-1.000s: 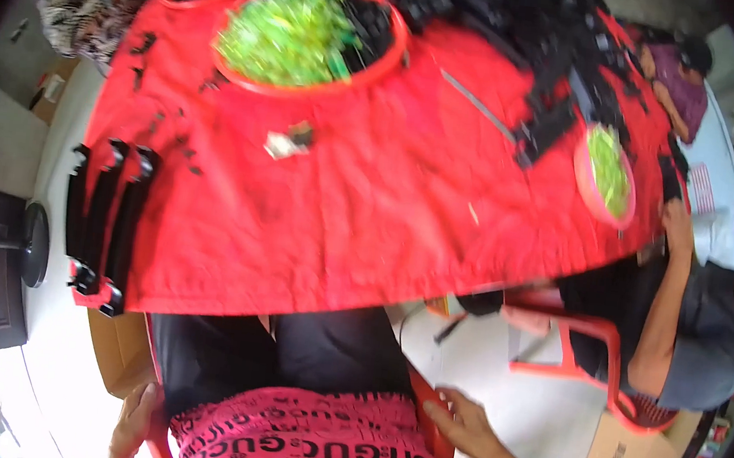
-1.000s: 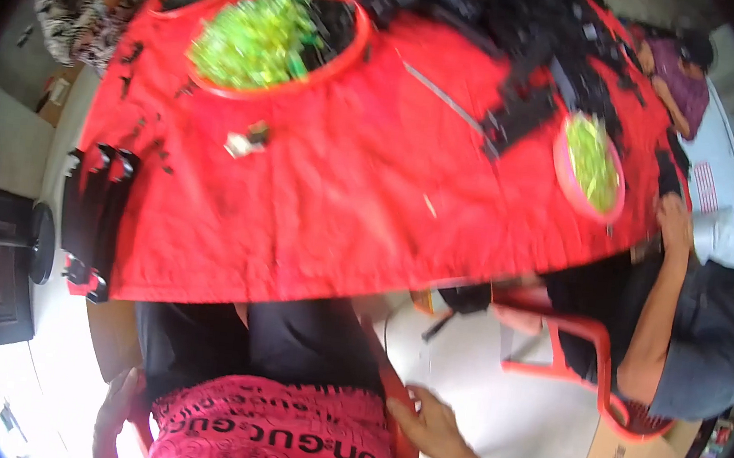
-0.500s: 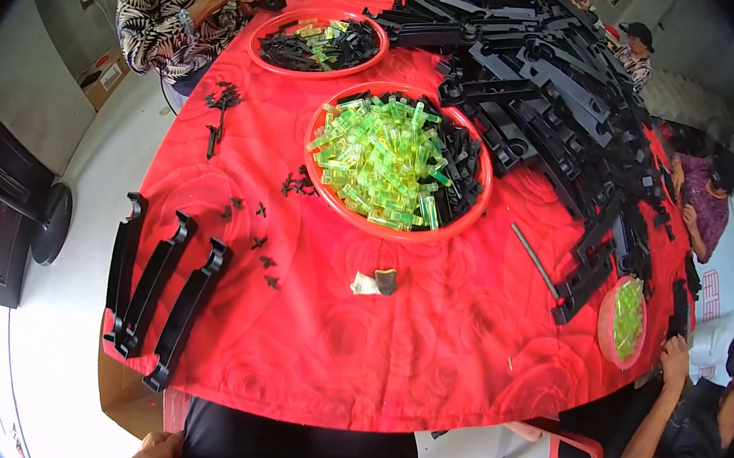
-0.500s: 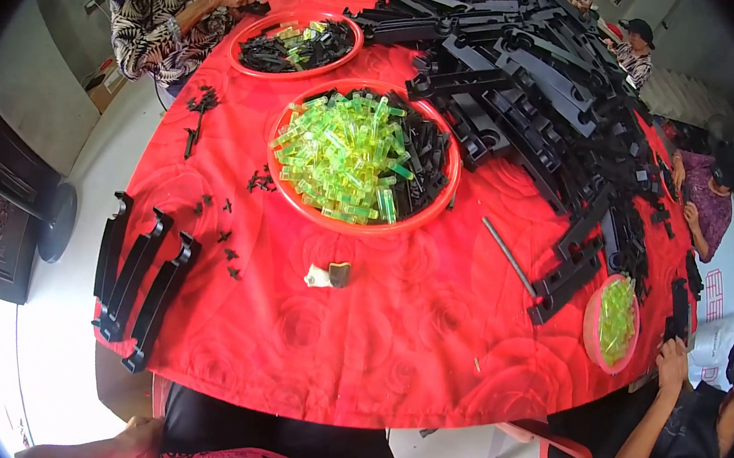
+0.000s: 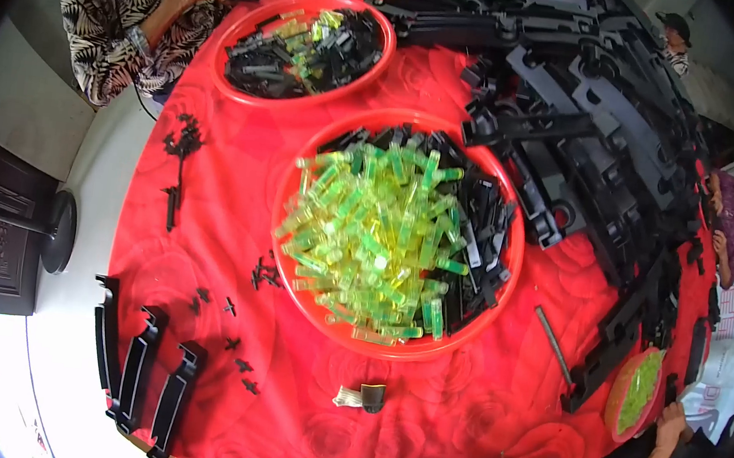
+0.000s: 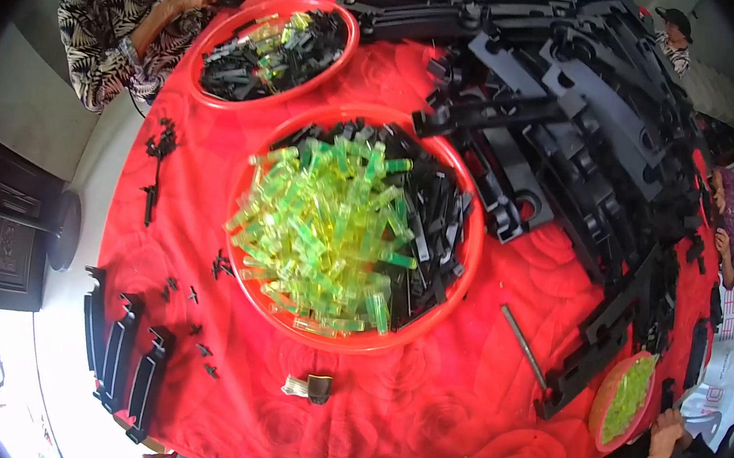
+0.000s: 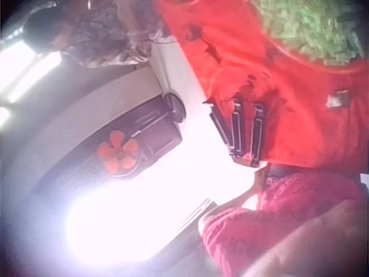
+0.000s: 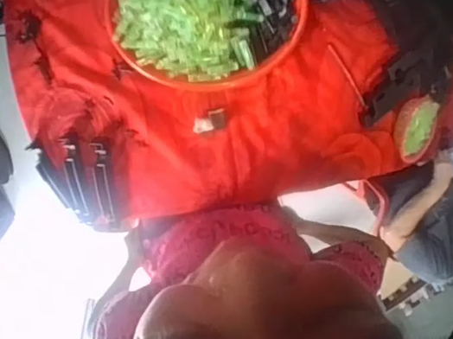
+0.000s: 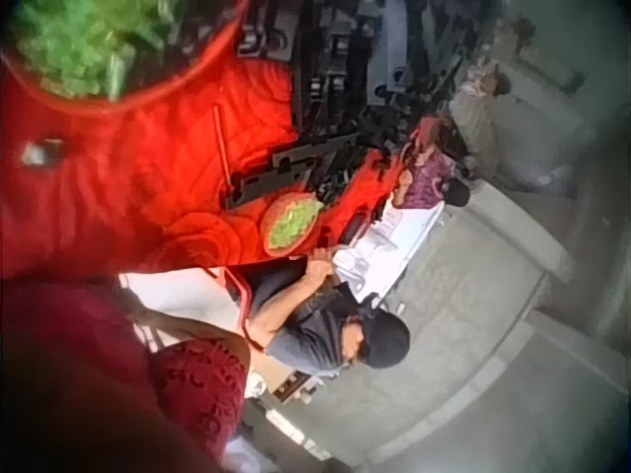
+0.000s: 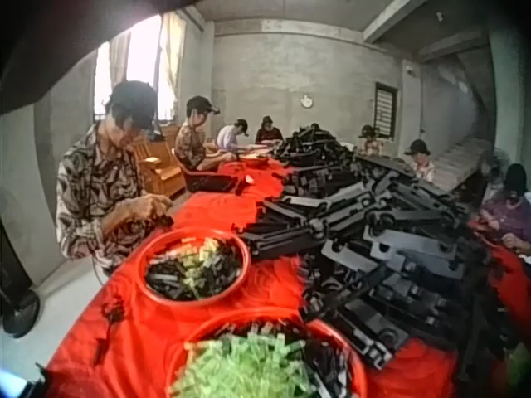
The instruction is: The person wraps protective bandages around their fingers, then takes black plastic frames and inserts green level vials into them by hand.
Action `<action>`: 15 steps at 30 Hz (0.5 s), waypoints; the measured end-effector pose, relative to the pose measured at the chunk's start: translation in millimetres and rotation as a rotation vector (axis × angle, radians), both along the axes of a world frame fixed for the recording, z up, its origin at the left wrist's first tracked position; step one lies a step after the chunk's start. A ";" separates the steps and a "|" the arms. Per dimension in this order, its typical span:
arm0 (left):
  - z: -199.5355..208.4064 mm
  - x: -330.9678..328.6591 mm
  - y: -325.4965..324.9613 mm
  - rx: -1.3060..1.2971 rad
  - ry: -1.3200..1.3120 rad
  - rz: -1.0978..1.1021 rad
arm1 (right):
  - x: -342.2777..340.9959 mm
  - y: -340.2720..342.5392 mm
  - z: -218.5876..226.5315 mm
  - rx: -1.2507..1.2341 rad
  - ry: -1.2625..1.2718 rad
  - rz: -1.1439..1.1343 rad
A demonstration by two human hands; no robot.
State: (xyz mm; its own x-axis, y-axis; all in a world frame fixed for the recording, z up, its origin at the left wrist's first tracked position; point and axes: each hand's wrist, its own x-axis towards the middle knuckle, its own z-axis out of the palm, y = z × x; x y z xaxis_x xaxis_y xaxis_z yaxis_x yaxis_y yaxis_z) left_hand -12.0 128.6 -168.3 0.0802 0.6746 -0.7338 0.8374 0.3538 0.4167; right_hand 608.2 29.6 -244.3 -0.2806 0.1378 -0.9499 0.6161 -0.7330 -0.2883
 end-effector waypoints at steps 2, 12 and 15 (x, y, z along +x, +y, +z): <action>10.9 10.2 10.8 0.036 -0.016 0.039 | 6.9 43.9 22.0 0.035 -0.049 0.076; 5.6 52.2 45.5 0.367 -0.148 0.246 | 21.6 110.7 14.4 0.357 -0.369 0.445; 66.9 75.1 28.6 0.002 0.070 0.389 | 33.7 75.2 17.4 0.407 -0.430 0.589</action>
